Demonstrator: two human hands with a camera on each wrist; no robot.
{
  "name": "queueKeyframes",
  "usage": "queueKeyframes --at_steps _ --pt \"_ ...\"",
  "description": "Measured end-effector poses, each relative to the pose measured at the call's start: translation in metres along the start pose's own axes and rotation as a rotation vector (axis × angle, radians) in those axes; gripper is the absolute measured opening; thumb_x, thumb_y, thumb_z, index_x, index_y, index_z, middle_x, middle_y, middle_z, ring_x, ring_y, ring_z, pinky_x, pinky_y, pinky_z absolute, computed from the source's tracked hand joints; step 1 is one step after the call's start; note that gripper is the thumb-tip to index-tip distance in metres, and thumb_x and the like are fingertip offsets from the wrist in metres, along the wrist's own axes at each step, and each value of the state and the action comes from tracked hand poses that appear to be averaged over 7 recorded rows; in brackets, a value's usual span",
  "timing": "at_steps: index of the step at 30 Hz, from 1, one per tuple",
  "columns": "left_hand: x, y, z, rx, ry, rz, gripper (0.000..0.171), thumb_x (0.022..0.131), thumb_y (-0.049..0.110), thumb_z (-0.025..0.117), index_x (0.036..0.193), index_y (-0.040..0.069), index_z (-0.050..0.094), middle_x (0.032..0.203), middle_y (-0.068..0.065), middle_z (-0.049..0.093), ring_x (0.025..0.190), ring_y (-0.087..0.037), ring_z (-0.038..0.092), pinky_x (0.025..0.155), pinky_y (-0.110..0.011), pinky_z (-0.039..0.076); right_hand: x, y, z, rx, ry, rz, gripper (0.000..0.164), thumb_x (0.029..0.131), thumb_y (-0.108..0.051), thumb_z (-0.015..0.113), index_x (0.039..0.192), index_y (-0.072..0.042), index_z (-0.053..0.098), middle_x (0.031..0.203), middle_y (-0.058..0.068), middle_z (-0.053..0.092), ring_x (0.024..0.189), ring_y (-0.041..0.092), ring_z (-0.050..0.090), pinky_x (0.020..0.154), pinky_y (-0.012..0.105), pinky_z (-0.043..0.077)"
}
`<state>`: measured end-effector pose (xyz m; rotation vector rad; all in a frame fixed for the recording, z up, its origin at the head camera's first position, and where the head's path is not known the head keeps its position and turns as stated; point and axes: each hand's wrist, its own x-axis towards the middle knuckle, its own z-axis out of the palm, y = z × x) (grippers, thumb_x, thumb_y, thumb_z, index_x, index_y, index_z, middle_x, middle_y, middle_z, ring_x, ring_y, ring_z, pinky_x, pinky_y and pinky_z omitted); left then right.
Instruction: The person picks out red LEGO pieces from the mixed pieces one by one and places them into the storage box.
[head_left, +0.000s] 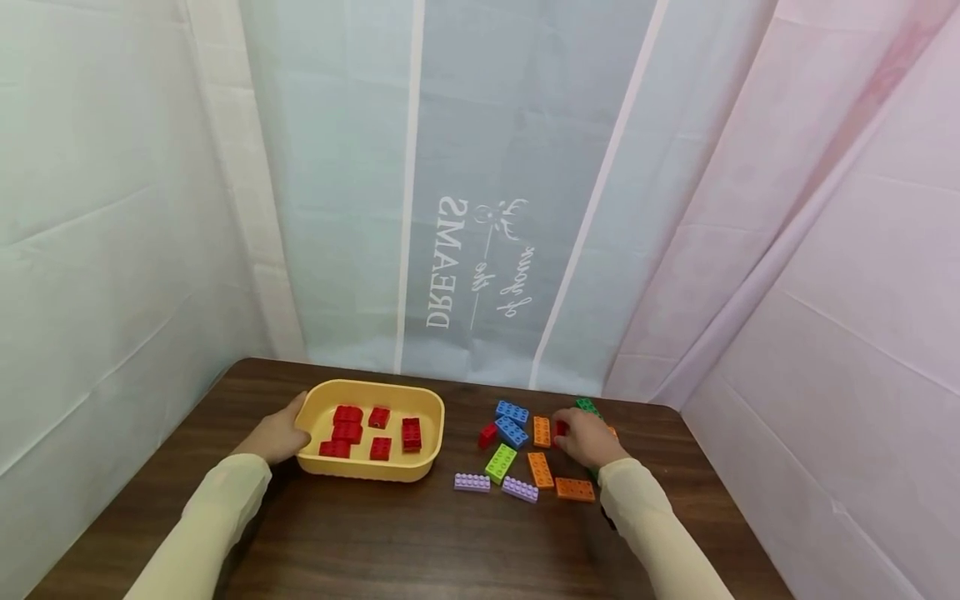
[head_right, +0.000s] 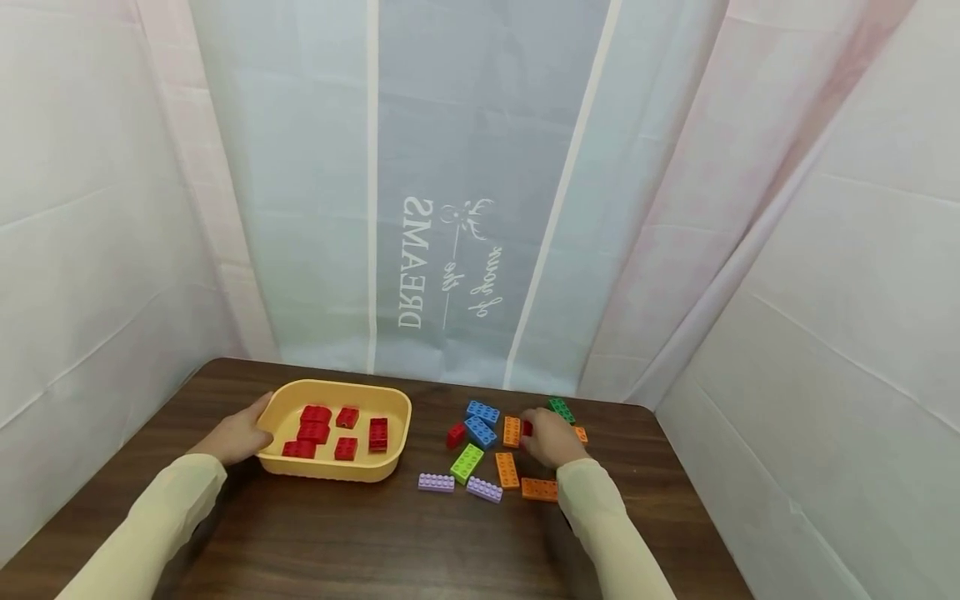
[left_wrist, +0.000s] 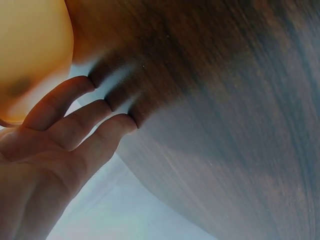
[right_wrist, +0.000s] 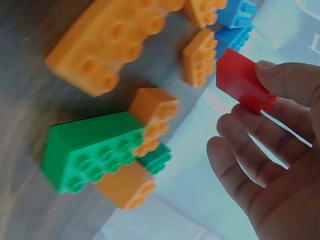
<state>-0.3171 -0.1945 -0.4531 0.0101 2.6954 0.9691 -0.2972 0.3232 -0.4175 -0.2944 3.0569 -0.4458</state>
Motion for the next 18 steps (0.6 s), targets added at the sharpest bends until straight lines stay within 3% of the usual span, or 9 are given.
queueKeyframes --at_steps 5,18 --pt "-0.002 0.000 -0.001 0.004 0.006 -0.002 0.084 0.079 0.014 0.053 0.149 -0.002 0.009 0.138 -0.032 0.036 0.094 -0.034 0.048 0.081 -0.051 0.041 0.011 -0.017 -0.002 -0.007 -0.004 -0.050 0.034 0.083 -0.015 0.071 0.115 -0.007 0.065 0.107 0.006 0.062 0.089 0.021 0.056 0.080 0.044 0.048" --pt "0.000 0.001 0.003 -0.020 0.017 -0.007 0.083 0.080 0.013 0.053 0.150 0.000 0.010 0.137 -0.030 0.040 0.094 -0.033 0.049 0.083 -0.052 0.041 0.033 -0.048 0.001 0.011 -0.026 -0.103 0.035 0.083 -0.016 0.071 0.117 -0.008 0.064 0.098 0.001 0.062 0.080 0.016 0.054 0.076 0.038 0.050"
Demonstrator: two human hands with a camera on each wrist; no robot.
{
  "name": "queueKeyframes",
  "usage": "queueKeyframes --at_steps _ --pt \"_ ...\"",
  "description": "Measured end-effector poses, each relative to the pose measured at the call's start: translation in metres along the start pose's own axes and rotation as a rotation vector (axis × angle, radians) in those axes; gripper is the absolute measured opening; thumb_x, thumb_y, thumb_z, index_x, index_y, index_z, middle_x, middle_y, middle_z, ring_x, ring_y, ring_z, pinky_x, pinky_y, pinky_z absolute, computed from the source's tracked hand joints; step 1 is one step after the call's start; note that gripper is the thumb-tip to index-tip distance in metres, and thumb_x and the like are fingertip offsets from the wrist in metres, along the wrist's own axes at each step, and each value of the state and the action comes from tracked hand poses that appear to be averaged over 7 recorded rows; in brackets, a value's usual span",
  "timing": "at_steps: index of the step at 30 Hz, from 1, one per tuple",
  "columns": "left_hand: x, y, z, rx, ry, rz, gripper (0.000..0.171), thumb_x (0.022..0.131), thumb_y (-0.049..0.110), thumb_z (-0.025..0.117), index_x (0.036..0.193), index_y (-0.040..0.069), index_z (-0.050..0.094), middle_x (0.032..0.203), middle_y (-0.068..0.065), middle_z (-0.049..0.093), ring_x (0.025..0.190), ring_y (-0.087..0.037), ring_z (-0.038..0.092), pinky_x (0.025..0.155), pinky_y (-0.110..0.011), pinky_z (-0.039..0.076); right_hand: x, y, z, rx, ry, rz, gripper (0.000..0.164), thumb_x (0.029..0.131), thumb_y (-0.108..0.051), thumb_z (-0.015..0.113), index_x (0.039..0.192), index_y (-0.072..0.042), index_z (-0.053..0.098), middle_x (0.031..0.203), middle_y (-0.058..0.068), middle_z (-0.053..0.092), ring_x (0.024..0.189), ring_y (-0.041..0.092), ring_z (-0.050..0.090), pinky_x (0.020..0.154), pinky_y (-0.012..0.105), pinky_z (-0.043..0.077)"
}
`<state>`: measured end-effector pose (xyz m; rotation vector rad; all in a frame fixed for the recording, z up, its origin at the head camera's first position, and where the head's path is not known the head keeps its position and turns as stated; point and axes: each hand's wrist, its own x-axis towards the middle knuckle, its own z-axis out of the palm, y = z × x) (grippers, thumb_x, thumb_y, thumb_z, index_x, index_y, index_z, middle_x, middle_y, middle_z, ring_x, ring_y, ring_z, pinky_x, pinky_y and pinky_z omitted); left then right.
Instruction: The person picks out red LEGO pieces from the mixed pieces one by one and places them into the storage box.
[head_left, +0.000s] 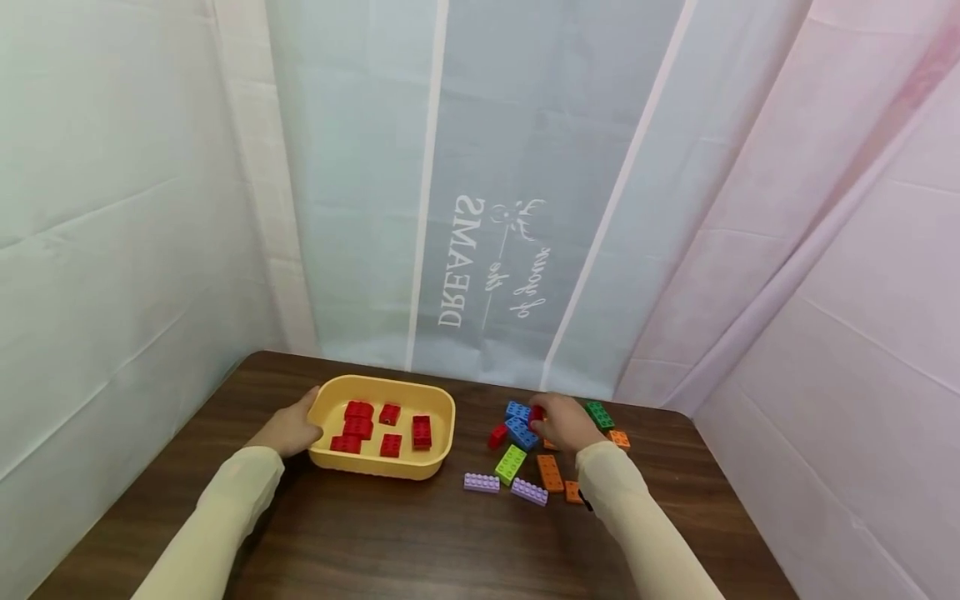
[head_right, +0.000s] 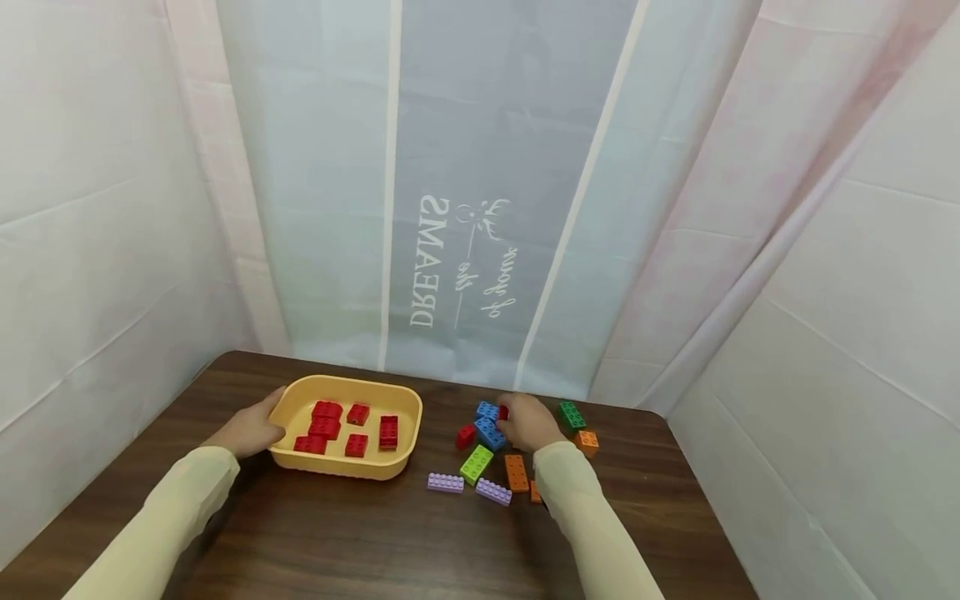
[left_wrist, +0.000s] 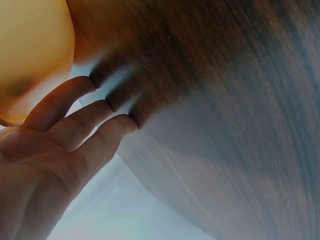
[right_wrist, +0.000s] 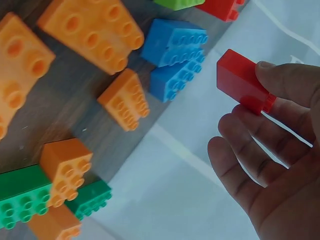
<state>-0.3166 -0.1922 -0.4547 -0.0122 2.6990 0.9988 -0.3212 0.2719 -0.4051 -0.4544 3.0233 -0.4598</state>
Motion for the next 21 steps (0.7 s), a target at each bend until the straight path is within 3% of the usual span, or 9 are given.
queueKeyframes --at_steps 9,21 --pt "0.001 -0.001 -0.003 0.002 0.002 0.006 0.083 0.079 0.012 0.053 0.150 0.002 0.012 0.136 -0.029 0.041 0.091 -0.032 0.050 0.077 -0.047 0.042 0.022 -0.031 -0.004 -0.054 0.014 -0.091 0.035 0.084 -0.020 0.071 0.117 -0.010 0.065 0.103 0.002 0.063 0.091 0.019 0.057 0.084 0.040 0.048" --pt "0.005 -0.002 0.000 -0.018 -0.002 -0.010 0.083 0.079 0.012 0.052 0.151 0.005 0.010 0.138 -0.028 0.040 0.094 -0.031 0.050 0.080 -0.048 0.042 0.047 -0.079 0.003 -0.104 0.019 -0.229 0.035 0.084 -0.020 0.070 0.116 -0.009 0.065 0.093 0.000 0.062 0.085 0.016 0.056 0.082 0.035 0.046"
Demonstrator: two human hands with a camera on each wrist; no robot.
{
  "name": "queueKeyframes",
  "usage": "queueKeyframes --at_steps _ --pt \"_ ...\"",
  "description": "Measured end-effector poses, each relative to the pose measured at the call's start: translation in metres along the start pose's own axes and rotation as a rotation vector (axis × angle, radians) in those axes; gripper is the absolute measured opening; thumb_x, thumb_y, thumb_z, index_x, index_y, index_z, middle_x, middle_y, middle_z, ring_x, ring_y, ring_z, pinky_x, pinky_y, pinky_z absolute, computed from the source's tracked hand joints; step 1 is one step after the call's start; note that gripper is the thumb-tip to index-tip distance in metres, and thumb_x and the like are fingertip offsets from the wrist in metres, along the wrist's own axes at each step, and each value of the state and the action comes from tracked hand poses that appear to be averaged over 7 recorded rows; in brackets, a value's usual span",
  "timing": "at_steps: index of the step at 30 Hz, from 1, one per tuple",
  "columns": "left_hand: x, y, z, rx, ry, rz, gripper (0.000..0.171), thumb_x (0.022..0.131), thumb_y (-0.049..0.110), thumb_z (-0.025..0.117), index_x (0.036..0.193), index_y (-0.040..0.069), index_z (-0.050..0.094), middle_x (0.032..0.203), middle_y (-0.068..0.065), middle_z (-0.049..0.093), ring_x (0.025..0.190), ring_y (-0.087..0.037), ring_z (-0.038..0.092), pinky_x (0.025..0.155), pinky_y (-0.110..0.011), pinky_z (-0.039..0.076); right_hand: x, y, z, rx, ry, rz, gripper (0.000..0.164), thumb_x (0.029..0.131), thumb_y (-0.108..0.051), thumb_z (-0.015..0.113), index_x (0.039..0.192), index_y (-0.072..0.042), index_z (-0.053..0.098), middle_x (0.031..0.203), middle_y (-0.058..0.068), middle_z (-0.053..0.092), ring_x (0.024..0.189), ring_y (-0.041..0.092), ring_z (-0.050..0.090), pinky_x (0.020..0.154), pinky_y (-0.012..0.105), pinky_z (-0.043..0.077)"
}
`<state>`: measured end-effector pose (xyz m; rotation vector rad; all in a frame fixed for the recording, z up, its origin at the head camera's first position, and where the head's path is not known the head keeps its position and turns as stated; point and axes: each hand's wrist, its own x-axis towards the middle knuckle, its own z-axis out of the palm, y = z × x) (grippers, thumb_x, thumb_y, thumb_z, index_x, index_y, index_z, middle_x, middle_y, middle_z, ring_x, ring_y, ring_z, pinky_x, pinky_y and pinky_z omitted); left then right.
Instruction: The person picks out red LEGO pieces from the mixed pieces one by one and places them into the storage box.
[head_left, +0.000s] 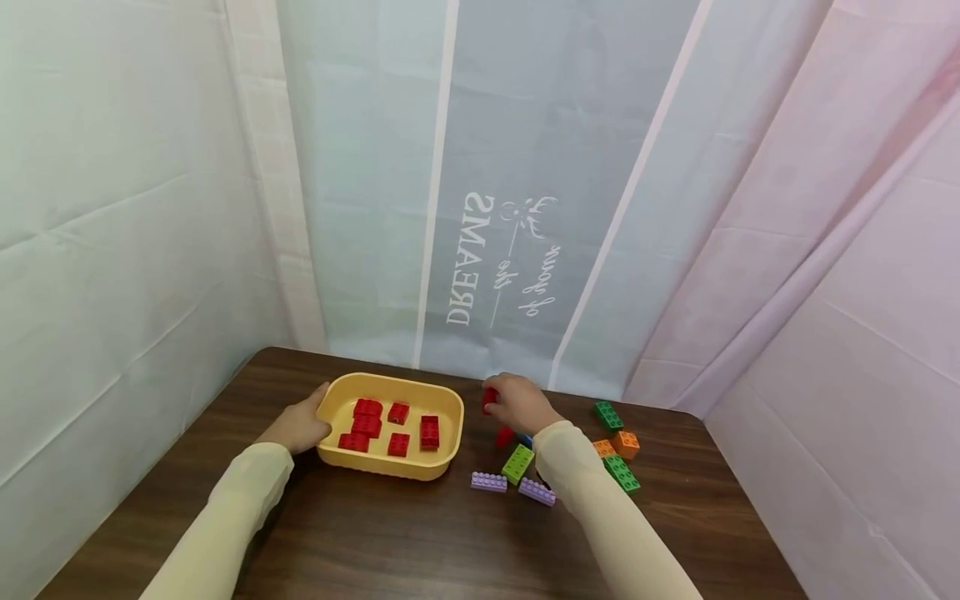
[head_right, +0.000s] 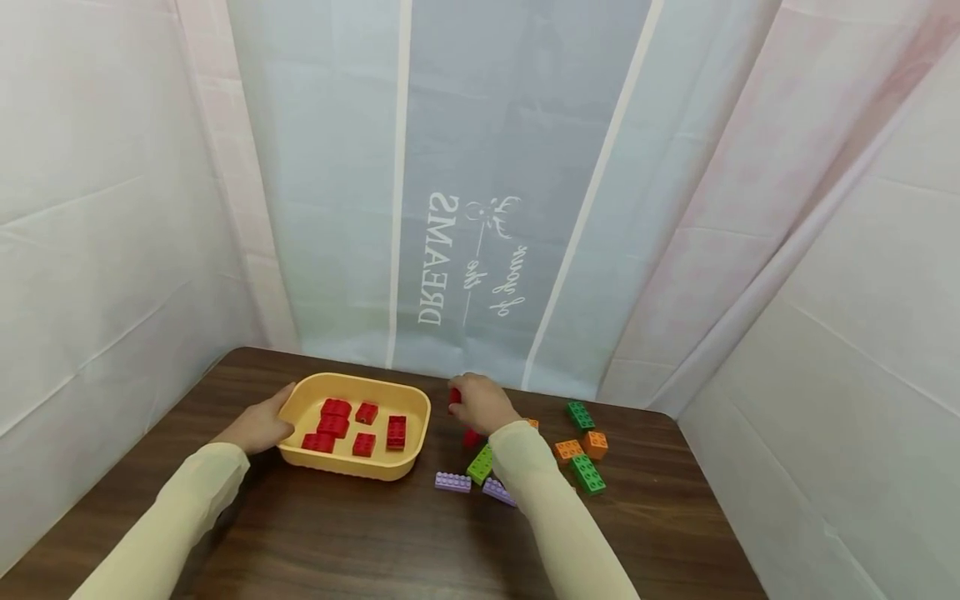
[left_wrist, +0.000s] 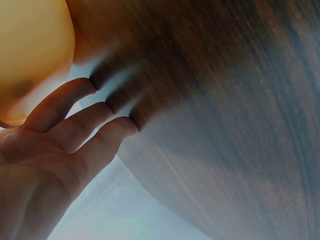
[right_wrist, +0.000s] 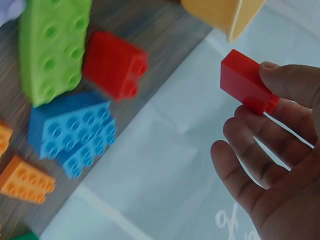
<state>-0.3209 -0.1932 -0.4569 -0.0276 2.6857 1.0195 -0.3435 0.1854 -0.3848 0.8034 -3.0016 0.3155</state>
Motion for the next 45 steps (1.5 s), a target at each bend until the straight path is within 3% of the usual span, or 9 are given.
queueKeyframes --at_steps 10,17,21,26,38,45 --pt "-0.001 0.002 -0.001 -0.009 0.007 -0.008 0.083 0.080 0.013 0.052 0.152 0.007 0.011 0.140 -0.027 0.039 0.094 -0.031 0.050 0.080 -0.048 0.042 0.024 -0.037 0.021 -0.004 -0.009 -0.056 0.035 0.083 -0.025 0.072 0.115 -0.011 0.068 0.106 -0.002 0.066 0.094 0.020 0.051 0.082 0.036 0.045" --pt "0.003 0.001 0.002 -0.005 0.004 -0.033 0.083 0.080 0.014 0.052 0.153 0.010 0.011 0.140 -0.026 0.040 0.092 -0.030 0.051 0.077 -0.044 0.043 0.036 -0.050 0.044 -0.070 -0.103 -0.026 0.038 0.081 -0.027 0.074 0.116 -0.016 0.069 0.107 -0.003 0.066 0.109 0.023 0.045 0.092 0.043 0.038" --pt "0.005 0.001 0.002 -0.003 0.003 -0.033 0.083 0.080 0.014 0.051 0.153 0.010 0.011 0.140 -0.025 0.040 0.092 -0.030 0.051 0.076 -0.043 0.042 0.038 -0.054 0.049 -0.114 -0.149 0.000 0.032 0.081 -0.026 0.073 0.111 -0.017 0.070 0.099 -0.005 0.066 0.118 0.027 0.040 0.092 0.046 0.035" --pt "0.007 0.000 0.001 0.001 0.000 -0.030 0.084 0.080 0.014 0.052 0.153 0.011 0.010 0.141 -0.025 0.039 0.090 -0.030 0.051 0.073 -0.041 0.043 0.040 -0.058 0.056 -0.163 -0.170 0.004 0.024 0.080 -0.026 0.073 0.103 -0.017 0.071 0.086 -0.008 0.064 0.118 0.028 0.040 0.090 0.046 0.035" --pt "0.007 -0.004 0.000 0.026 0.009 -0.011 0.083 0.079 0.012 0.051 0.152 0.009 0.012 0.138 -0.026 0.042 0.088 -0.028 0.052 0.074 -0.042 0.043 0.043 -0.063 0.062 -0.102 -0.164 0.001 0.032 0.079 -0.034 0.075 0.107 -0.021 0.072 0.097 -0.010 0.067 0.127 0.031 0.034 0.101 0.058 0.021" --pt "0.007 -0.002 0.001 0.027 0.008 -0.010 0.083 0.079 0.011 0.051 0.152 0.009 0.012 0.138 -0.026 0.042 0.086 -0.028 0.052 0.072 -0.041 0.043 0.042 -0.060 0.062 -0.148 -0.131 0.001 0.030 0.079 -0.034 0.075 0.105 -0.020 0.072 0.094 -0.008 0.067 0.125 0.031 0.035 0.100 0.059 0.022"
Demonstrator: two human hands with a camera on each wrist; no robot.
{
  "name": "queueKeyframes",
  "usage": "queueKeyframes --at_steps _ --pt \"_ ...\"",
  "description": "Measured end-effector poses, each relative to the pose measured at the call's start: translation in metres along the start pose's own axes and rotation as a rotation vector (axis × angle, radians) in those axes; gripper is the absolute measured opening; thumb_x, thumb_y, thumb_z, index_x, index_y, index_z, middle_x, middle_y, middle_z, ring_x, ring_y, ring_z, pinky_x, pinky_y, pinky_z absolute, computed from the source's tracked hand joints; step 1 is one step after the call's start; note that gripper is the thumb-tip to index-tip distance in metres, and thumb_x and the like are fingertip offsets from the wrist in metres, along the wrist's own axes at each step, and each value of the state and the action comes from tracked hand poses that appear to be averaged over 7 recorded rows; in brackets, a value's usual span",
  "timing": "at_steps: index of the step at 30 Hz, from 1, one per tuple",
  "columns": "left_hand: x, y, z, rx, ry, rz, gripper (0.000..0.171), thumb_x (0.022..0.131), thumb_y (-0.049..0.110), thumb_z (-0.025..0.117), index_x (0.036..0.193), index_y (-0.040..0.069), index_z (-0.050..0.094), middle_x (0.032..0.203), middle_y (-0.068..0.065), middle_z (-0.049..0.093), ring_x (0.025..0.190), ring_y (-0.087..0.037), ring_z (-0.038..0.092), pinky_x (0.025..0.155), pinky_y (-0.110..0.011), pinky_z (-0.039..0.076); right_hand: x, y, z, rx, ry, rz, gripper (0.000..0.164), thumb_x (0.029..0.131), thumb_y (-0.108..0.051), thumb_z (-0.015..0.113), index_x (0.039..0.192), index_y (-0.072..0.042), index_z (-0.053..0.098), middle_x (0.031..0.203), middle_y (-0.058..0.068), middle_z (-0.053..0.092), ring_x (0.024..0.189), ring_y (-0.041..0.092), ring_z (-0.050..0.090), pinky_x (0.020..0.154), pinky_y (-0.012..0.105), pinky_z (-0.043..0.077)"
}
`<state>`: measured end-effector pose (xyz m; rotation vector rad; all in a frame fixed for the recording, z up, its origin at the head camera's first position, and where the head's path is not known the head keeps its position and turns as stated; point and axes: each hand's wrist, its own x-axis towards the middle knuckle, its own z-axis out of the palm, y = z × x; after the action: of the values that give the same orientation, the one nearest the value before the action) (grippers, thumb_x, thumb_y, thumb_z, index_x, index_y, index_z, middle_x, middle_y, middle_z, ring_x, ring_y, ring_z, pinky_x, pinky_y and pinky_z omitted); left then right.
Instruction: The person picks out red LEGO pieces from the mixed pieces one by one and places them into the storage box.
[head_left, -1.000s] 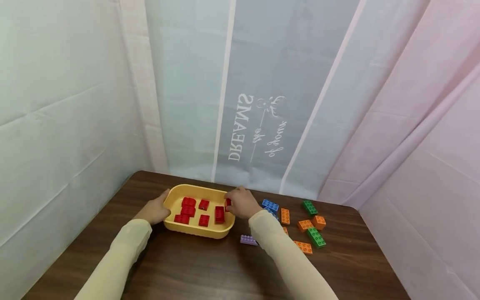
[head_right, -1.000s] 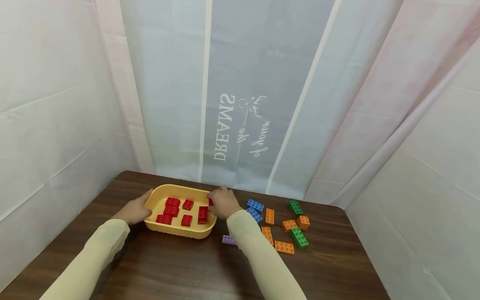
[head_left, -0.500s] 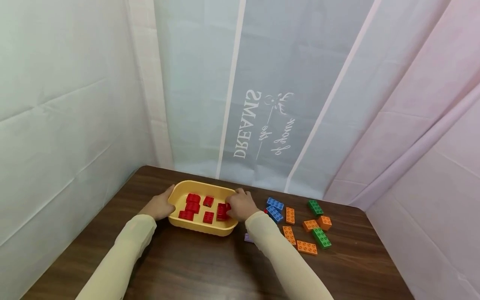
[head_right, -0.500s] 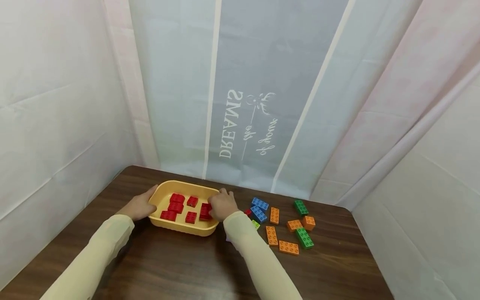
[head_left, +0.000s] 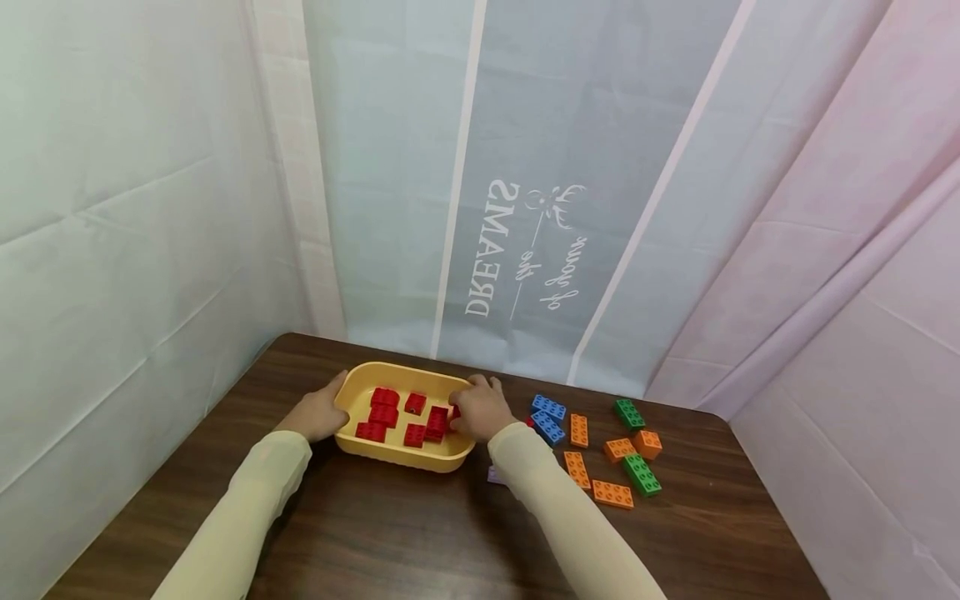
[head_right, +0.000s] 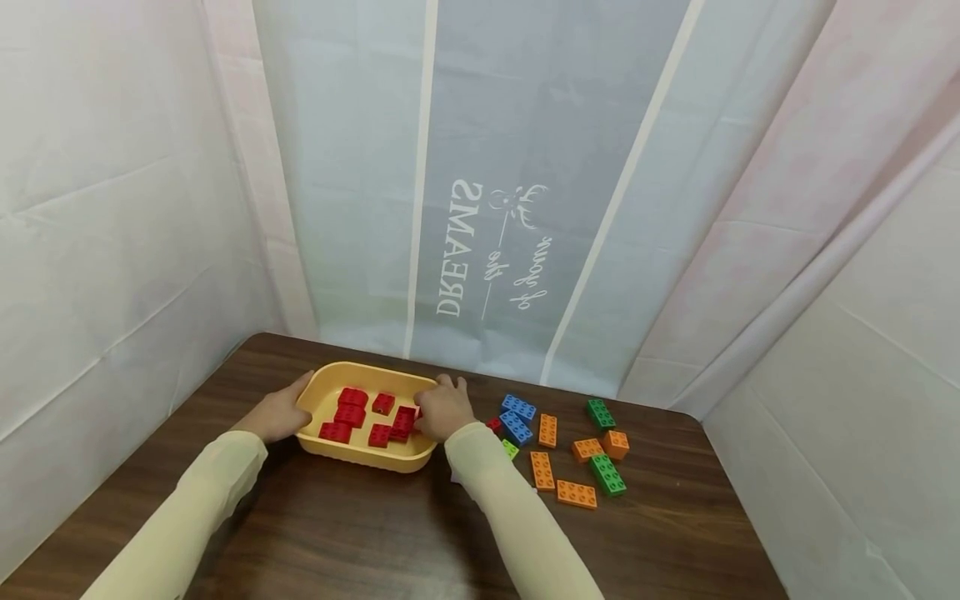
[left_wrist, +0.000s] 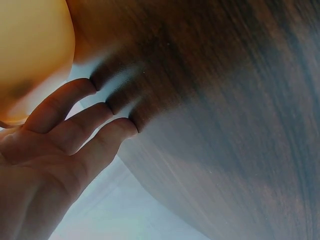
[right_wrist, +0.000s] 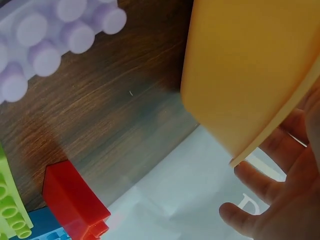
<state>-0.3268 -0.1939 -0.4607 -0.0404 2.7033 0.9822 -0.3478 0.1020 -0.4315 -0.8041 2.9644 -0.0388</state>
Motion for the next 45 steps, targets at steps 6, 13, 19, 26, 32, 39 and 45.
queueKeyframes --at_steps 6,13,19,26,32,39,45 --pt "0.002 0.003 0.001 -0.002 0.003 0.011 0.083 0.078 0.012 0.051 0.152 0.009 0.013 0.137 -0.025 0.044 0.085 -0.027 0.053 0.072 -0.041 0.043 -0.002 0.004 -0.001 -0.016 -0.002 0.029 0.027 0.080 -0.032 0.075 0.103 -0.019 0.072 0.092 -0.008 0.067 0.124 0.031 0.037 0.099 0.059 0.022" --pt "0.003 0.008 0.002 -0.010 -0.002 0.018 0.084 0.078 0.011 0.052 0.152 0.009 0.013 0.138 -0.024 0.043 0.087 -0.027 0.053 0.072 -0.040 0.043 -0.001 0.009 0.002 -0.025 -0.019 0.061 0.031 0.080 -0.034 0.075 0.107 -0.019 0.071 0.095 -0.007 0.068 0.122 0.031 0.040 0.099 0.059 0.024" --pt "0.003 0.011 0.004 -0.008 0.000 0.030 0.083 0.078 0.011 0.051 0.152 0.009 0.013 0.138 -0.024 0.042 0.088 -0.027 0.053 0.073 -0.040 0.043 -0.004 0.011 0.000 -0.009 -0.043 0.091 0.037 0.079 -0.036 0.074 0.112 -0.019 0.070 0.104 -0.005 0.068 0.123 0.033 0.040 0.099 0.060 0.023" --pt "0.004 0.012 0.004 -0.014 -0.003 0.029 0.084 0.078 0.011 0.051 0.152 0.009 0.013 0.139 -0.024 0.042 0.087 -0.027 0.053 0.072 -0.040 0.043 -0.011 0.018 -0.009 0.084 -0.019 0.106 0.039 0.082 -0.039 0.070 0.115 -0.018 0.069 0.108 -0.003 0.067 0.116 0.031 0.046 0.096 0.054 0.029" --pt "0.002 0.012 0.003 -0.006 -0.009 0.026 0.083 0.079 0.012 0.052 0.152 0.009 0.013 0.139 -0.025 0.042 0.088 -0.029 0.052 0.072 -0.041 0.043 -0.027 0.033 -0.010 0.272 0.048 0.078 0.030 0.090 -0.034 0.061 0.113 -0.016 0.069 0.106 -0.002 0.065 0.098 0.018 0.055 0.091 0.041 0.042" --pt "-0.001 0.009 0.003 -0.010 -0.011 0.027 0.082 0.079 0.013 0.050 0.152 0.009 0.013 0.139 -0.025 0.041 0.089 -0.029 0.051 0.074 -0.042 0.042 -0.049 0.057 -0.010 0.302 0.172 0.032 0.025 0.093 -0.027 0.058 0.111 -0.013 0.068 0.109 0.000 0.065 0.101 0.018 0.058 0.086 0.039 0.046" --pt "0.001 -0.002 0.000 -0.004 -0.006 0.020 0.082 0.080 0.013 0.050 0.152 0.008 0.012 0.140 -0.026 0.040 0.091 -0.030 0.051 0.077 -0.044 0.043 -0.065 0.078 -0.010 0.246 0.126 0.147 0.024 0.089 -0.023 0.064 0.108 -0.008 0.069 0.103 0.004 0.065 0.091 0.020 0.061 0.078 0.040 0.049"
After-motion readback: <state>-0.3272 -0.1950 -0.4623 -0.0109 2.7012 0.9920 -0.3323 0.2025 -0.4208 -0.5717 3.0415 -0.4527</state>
